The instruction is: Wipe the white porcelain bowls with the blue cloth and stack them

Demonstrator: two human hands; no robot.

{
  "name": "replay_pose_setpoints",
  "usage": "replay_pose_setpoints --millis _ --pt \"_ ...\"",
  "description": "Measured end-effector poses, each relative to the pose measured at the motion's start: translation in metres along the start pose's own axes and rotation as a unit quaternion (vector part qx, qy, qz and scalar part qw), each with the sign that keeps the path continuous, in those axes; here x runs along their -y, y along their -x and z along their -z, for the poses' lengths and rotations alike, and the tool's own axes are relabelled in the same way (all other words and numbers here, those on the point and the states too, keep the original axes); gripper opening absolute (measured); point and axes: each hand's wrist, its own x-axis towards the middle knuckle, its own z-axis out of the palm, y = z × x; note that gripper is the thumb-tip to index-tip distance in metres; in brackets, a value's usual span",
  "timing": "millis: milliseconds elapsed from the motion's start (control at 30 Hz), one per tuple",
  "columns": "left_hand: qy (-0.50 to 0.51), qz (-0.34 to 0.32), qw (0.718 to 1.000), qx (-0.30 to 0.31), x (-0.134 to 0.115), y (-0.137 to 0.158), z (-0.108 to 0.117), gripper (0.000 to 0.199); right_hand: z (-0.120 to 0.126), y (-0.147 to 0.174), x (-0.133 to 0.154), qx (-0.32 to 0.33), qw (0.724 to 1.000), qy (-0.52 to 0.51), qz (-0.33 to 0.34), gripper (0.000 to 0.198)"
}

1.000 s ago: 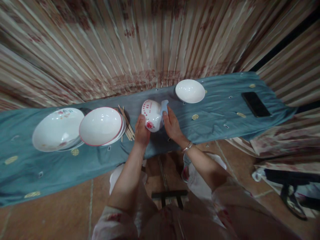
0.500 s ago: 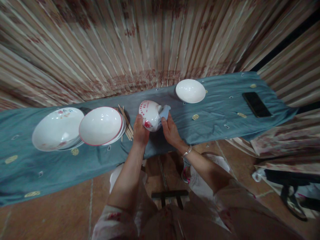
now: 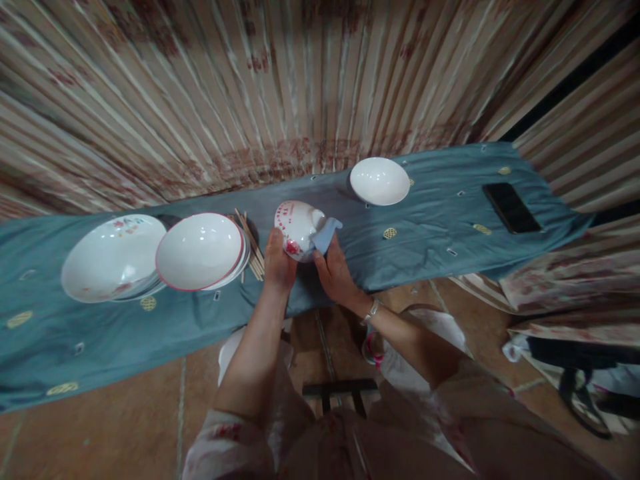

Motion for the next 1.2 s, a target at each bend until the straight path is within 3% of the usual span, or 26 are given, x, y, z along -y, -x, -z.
replay_pose_setpoints --millis 733,1200 --pt "0.023 -0.010 1.000 -0.004 0.004 -0.005 0.005 0.028 -0.012 0.024 0.001 0.053 0.996 0.068 0.002 0.081" --pt "-0.002 0.009 1.000 -0.020 -0.001 -0.003 0.006 0.043 -0.001 0.031 0.009 0.117 0.985 0.108 0.064 0.076"
